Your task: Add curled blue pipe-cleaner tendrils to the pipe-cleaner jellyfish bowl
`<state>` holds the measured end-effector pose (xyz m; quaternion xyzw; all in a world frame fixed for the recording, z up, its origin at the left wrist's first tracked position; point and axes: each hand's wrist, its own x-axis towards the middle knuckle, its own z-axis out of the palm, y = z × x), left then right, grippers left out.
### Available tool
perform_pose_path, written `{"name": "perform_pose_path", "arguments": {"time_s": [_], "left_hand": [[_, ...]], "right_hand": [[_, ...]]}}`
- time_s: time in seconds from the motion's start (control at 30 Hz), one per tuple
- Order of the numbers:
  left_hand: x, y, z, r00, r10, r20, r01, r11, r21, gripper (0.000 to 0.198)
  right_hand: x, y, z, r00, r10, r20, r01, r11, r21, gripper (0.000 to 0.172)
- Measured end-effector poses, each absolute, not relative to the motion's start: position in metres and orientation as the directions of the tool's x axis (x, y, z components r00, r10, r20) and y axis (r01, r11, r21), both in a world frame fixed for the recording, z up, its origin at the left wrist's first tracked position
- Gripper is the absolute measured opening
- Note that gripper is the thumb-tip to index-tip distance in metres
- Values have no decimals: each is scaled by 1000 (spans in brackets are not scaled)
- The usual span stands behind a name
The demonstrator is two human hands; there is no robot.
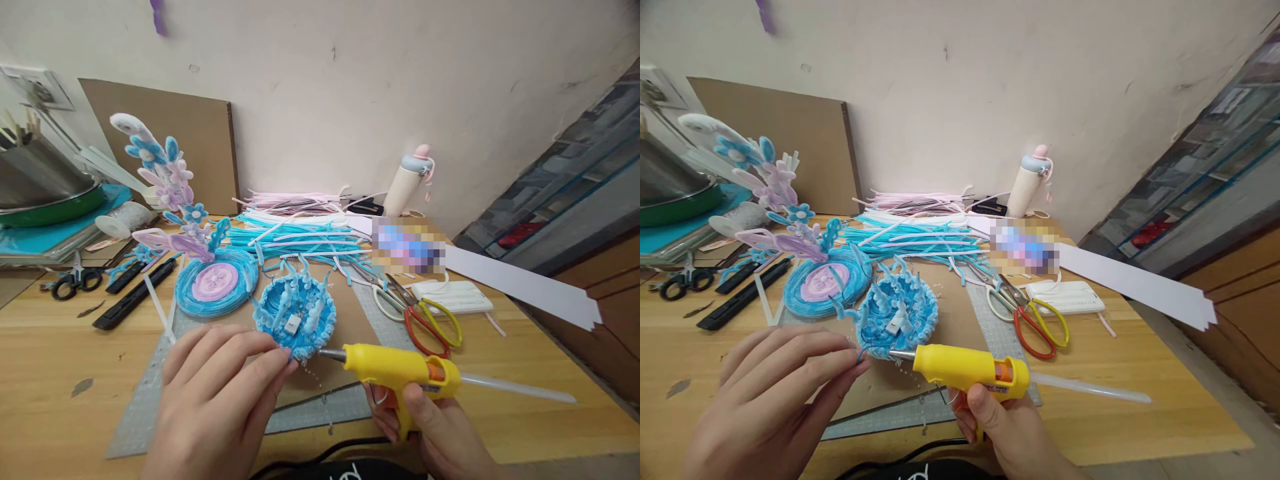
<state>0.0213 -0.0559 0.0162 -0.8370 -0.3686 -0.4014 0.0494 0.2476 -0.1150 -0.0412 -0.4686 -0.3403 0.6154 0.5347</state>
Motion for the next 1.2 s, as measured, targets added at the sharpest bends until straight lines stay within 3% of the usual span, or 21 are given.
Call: {"name": "perform_pose_path", "arguments": {"time_s": [0.2, 0.5, 0.63, 0.8, 0.93, 1.07, 1.13, 1.2], "left_hand": [[13, -53, 13, 553, 540, 634, 612, -780, 132, 22], [17, -54, 16, 489, 549, 678, 636, -756, 154, 14], [19, -54, 20, 456, 561, 691, 638, -747, 186, 12], [12, -53, 29, 476, 553, 684, 591, -777, 217, 15], [3, -52, 37, 542, 503, 673, 551, -818, 168, 22], [1, -57, 45, 533, 473, 702, 538, -829, 150, 25], [5, -60, 50, 488, 505, 712, 532, -818, 216, 24], [11, -62, 56, 458, 561, 689, 469, -811, 349, 18]], "right_hand": [[246, -114, -40, 64, 970, -234, -382, -193, -904, 48], [248, -113, -44, 58, 965, -255, -385, -214, -898, 46], [261, -109, -46, -48, 927, -373, -557, -335, -760, 46], [285, -103, -54, -133, 857, -499, -623, -463, -630, 23], [306, -104, -67, -222, 797, -561, -444, -595, -670, 27], [330, -105, -74, -58, 657, -752, 163, -737, -656, 44], [336, -105, -64, 15, 718, -696, 394, -644, -656, 48], [332, -105, -44, -78, 829, -554, 462, -463, -757, 46]]}}
